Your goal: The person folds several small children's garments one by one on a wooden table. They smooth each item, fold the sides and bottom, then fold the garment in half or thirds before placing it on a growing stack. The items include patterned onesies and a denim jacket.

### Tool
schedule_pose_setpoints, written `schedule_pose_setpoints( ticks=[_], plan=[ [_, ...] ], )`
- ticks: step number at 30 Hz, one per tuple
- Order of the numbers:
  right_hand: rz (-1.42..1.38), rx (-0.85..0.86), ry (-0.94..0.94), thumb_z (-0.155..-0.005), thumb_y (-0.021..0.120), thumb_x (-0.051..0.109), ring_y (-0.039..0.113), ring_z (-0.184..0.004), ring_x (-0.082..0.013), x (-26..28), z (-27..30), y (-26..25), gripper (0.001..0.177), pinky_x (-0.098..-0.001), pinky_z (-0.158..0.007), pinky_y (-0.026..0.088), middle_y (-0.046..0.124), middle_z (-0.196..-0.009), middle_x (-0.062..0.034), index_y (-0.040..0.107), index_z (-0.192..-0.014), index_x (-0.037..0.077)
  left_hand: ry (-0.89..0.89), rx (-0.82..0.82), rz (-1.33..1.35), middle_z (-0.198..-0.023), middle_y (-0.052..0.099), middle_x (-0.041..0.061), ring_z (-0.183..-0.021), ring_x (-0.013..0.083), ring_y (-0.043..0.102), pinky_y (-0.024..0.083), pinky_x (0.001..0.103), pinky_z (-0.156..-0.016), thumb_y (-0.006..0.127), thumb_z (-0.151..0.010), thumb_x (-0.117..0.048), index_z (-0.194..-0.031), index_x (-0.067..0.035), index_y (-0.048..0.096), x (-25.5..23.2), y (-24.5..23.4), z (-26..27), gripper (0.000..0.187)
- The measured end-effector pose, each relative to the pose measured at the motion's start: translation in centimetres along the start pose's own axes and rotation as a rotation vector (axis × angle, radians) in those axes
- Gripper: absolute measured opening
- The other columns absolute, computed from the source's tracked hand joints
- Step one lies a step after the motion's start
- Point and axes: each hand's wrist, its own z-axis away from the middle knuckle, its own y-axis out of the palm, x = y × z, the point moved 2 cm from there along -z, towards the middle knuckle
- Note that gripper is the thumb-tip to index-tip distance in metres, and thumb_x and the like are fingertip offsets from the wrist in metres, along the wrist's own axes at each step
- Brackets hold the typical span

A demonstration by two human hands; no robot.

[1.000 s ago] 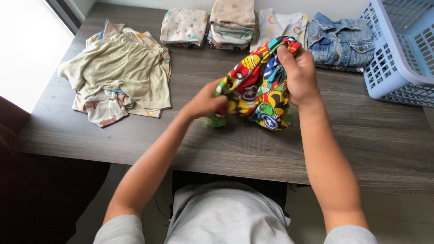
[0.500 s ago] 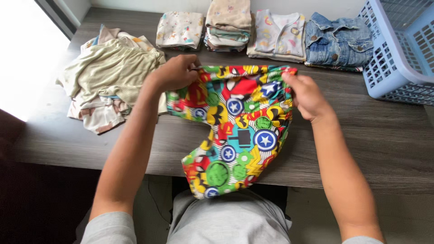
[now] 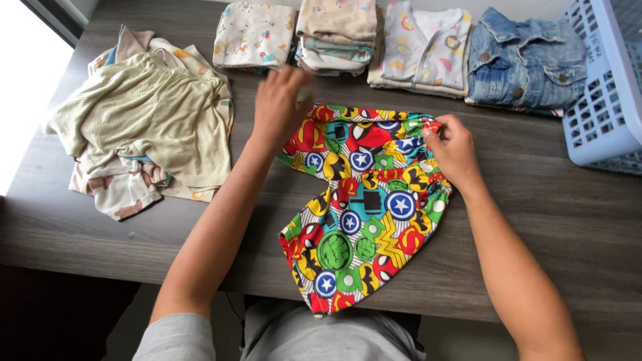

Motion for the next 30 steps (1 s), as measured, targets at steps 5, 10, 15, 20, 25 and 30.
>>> schedule_pose_setpoints(
  ticks=[5,10,15,20,25,30],
  plan=[
    [0.058,-0.011,-0.051,-0.093,0.075,0.009,0.054,-0.065,-0.0016,0.5,-1.0,-0.2,0.042,-0.0221,-0.056,0.044,0.066,-0.084,0.0002,0.055,-0.129,-0.001,0.193,0.161,0.213,-0.113,0.069,0.009,-0.105,0.0318,0.06,0.049,0.046,-0.087,0.083,-0.079,-0.028,-0.116,-0.012,0.071,1.1,0.3,0.7,0.042],
    [0.056,-0.01,-0.09,-0.097,0.072,0.007,0.053,-0.069,-0.0031,0.3,-1.4,-0.1,0.032,-0.0229,-0.06,0.044,0.064,-0.087,-0.0003,0.06,-0.127,0.002,0.091,0.233,-0.002,-0.107,0.072,0.0,-0.107,0.0243,0.065,0.049,0.044,-0.092,0.074,-0.096,-0.026,-0.106,-0.019,0.074,3.4,1.1,-1.0,0.012],
    [0.142,-0.136,-0.099,-0.1,0.072,0.007,0.06,-0.076,-0.0091,1.3,-1.1,0.2,0.021,-0.0262,-0.068,0.05,0.067,-0.096,-0.0048,0.063,-0.118,0.0,0.074,-0.186,-0.154,-0.107,0.065,0.003,-0.107,0.026,0.062,0.044,0.044,-0.096,0.073,-0.1,-0.021,-0.107,-0.017,0.068,1.7,1.2,-3.0,0.01],
    [0.389,-0.271,-0.38,-0.103,0.067,0.002,0.065,-0.104,-0.0281,4.0,0.2,-1.3,0.019,-0.0397,-0.094,0.054,0.063,-0.123,-0.0171,0.064,-0.122,0.0,-0.038,-0.126,-0.025,-0.118,0.059,0.009,-0.116,0.0293,0.056,0.042,0.045,-0.094,0.066,-0.095,-0.016,-0.124,-0.015,0.061,-2.2,2.5,0.0,0.03],
    [0.681,-0.001,-0.426,-0.101,0.067,0.025,0.054,-0.135,-0.037,4.4,1.6,1.8,0.039,-0.0495,-0.111,0.042,0.055,-0.144,-0.0185,0.062,-0.136,0.007,-0.048,0.063,-0.109,-0.145,0.052,0.013,-0.14,0.0314,0.044,0.032,0.057,-0.112,0.058,-0.101,-0.035,-0.147,-0.008,0.049,-3.1,4.6,5.1,0.054],
    [0.787,0.187,-0.274,-0.101,0.057,0.049,0.026,-0.151,-0.046,3.4,2.7,3.4,0.066,-0.0591,-0.117,0.025,0.034,-0.16,-0.028,0.047,-0.153,0.01,-0.046,0.209,-0.171,-0.164,0.034,0.018,-0.153,0.0349,0.028,0.019,0.059,-0.12,0.048,-0.103,-0.05,-0.156,-0.005,0.037,1.3,4.7,6.5,0.071]
  ],
)
